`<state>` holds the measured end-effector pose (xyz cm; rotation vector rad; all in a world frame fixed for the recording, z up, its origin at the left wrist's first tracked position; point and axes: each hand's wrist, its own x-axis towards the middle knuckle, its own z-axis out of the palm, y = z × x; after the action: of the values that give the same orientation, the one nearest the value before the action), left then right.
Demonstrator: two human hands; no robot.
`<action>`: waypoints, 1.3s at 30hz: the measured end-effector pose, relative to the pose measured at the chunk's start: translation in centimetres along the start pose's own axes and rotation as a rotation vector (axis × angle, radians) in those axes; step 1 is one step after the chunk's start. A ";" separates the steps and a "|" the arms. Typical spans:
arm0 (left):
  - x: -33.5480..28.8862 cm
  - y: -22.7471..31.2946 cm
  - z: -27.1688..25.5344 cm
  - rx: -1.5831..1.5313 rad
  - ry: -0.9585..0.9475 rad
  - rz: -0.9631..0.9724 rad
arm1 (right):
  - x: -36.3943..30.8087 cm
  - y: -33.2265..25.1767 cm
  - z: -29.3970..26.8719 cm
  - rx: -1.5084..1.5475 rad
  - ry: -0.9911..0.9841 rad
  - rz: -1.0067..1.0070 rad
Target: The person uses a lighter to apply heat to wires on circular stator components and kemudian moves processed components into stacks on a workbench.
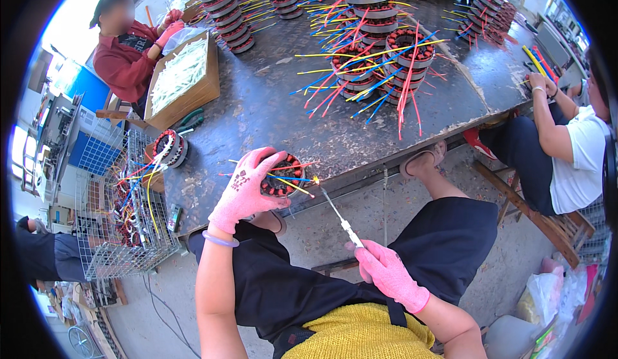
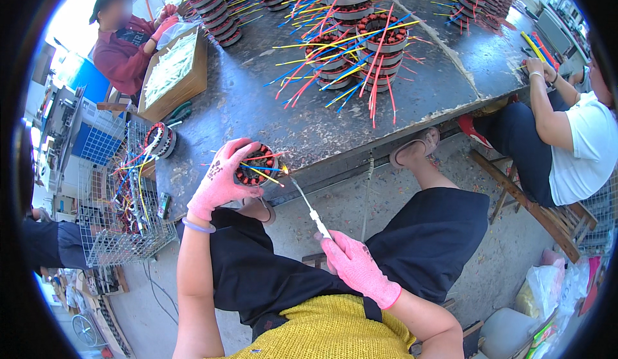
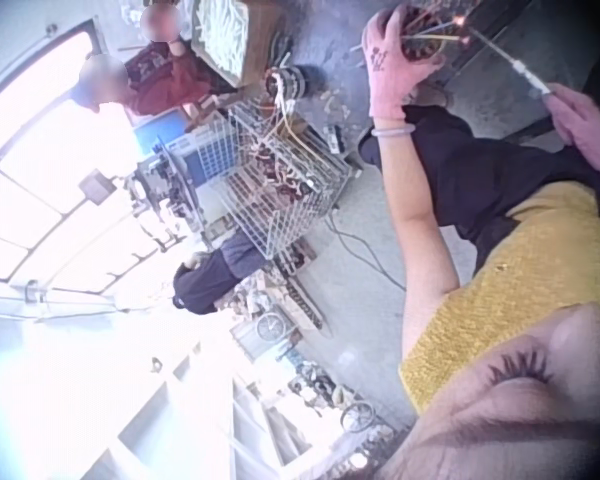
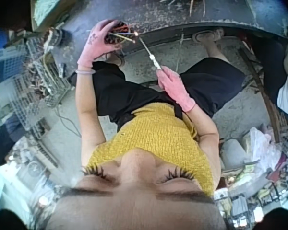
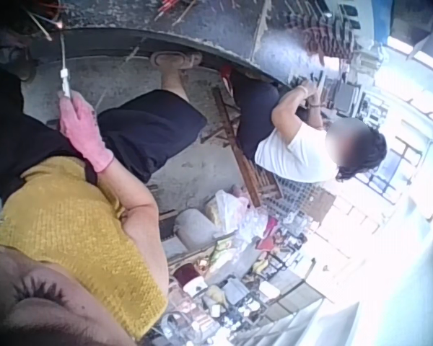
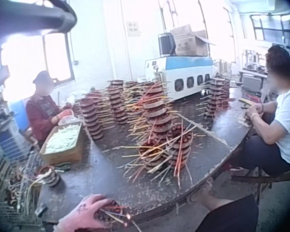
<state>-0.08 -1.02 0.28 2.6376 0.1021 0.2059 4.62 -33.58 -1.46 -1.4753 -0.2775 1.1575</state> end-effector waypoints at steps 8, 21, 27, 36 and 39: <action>0.1 0.4 0.0 0.017 -0.016 -0.017 | 0.1 0.0 0.1 0.034 -0.003 0.011; 0.1 0.2 0.0 0.016 -0.020 -0.014 | -0.1 -0.4 0.0 -0.002 0.003 0.015; 0.1 0.2 0.1 0.027 -0.017 -0.018 | 0.0 -0.3 0.0 0.007 0.001 0.009; 0.0 0.3 -0.1 0.019 -0.019 -0.006 | -0.1 0.2 -0.1 0.067 -0.012 0.023; 0.1 0.5 -0.1 0.025 -0.016 -0.008 | -0.2 -0.1 -0.1 0.015 -0.009 0.020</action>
<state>-0.02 -1.43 0.63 2.6633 0.1102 0.1825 4.60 -33.76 -1.25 -1.4634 -0.2597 1.1801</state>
